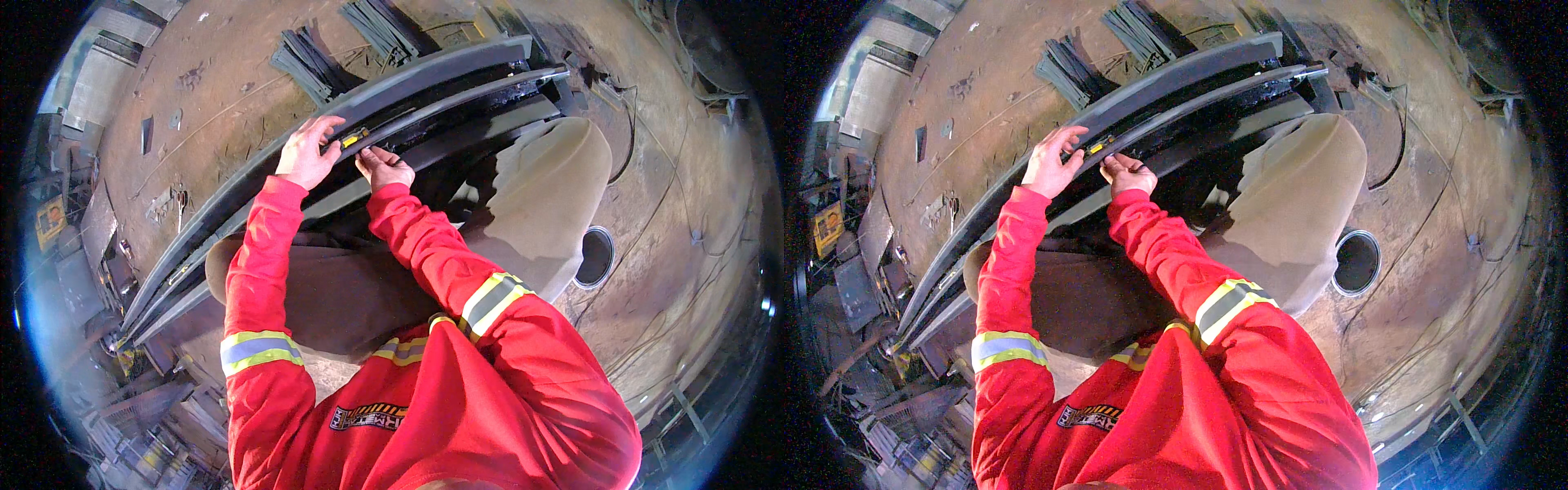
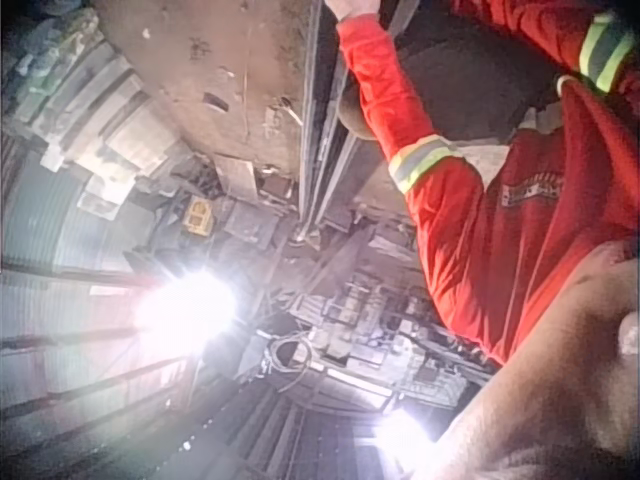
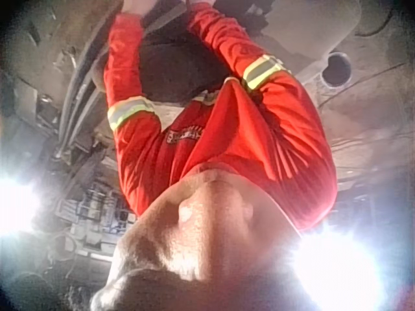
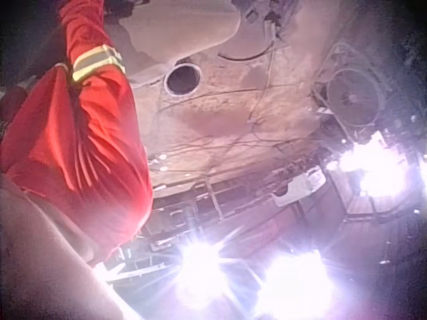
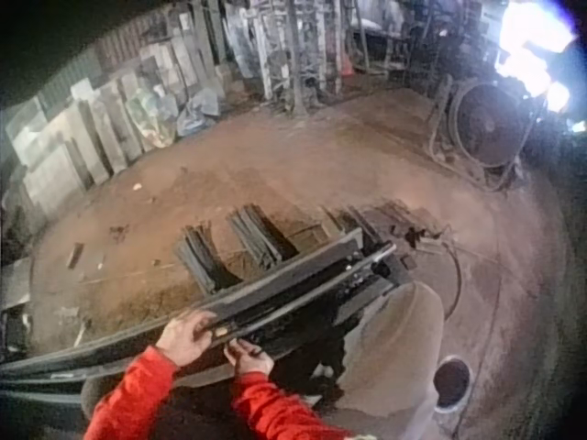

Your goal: The person sits on the floor and assembles a metal frame structure. They use a screwdriver to tighten screws into brackets, securing metal bars together. The person repeatedly adjusts the alignment of the bars and tightens fasteners to assemble the frame.

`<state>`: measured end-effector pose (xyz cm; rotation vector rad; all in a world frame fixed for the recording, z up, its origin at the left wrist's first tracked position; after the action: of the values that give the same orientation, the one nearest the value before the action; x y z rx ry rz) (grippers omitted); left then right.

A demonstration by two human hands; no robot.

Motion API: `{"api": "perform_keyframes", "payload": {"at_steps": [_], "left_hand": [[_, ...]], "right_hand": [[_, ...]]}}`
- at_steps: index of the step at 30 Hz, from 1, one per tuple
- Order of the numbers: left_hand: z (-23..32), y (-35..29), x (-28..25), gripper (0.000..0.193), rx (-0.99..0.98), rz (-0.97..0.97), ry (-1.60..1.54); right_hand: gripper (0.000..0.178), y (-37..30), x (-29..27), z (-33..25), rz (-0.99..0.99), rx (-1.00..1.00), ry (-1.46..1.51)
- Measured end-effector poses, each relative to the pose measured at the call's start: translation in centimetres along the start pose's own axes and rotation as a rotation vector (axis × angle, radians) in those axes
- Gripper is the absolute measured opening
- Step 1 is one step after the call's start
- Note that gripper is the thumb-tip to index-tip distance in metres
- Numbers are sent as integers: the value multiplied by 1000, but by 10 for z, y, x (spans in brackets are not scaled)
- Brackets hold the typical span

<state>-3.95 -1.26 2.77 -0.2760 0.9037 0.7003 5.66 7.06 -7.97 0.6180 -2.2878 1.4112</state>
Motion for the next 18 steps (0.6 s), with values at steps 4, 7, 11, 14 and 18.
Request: {"api": "perform_keyframes", "payload": {"at_steps": [4, 7, 11, 14, 18], "left_hand": [[-10, -2, 9, 35, -93, -99, -82], [-8, -2, 14, 33, -66, -219, -97], [-5, -1, 15, 35, 2, -255, -6], [-5, -2, 17, 36, 31, -225, 4], [-5, -2, 18, 36, 81, -216, 17]], "right_hand": [[17, 1, -2, 3, -27, 66, 34], [16, 3, -2, 4, -13, 97, 38], [17, 3, -2, 1, -27, 119, 3], [22, -2, 1, -3, 5, 112, 16], [21, -2, 2, -3, 23, 46, -8]]}}
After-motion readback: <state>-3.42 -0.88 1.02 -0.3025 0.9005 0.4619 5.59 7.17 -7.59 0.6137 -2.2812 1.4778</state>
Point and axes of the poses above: each hand's wrist, its own y-axis towards the middle knuckle, its own x-axis out of the palm, z = x × y, the point moved 2 cm from there along y, towards the middle knuckle, and after that the axes turned 5 degrees about x, right-handed, at the moved point
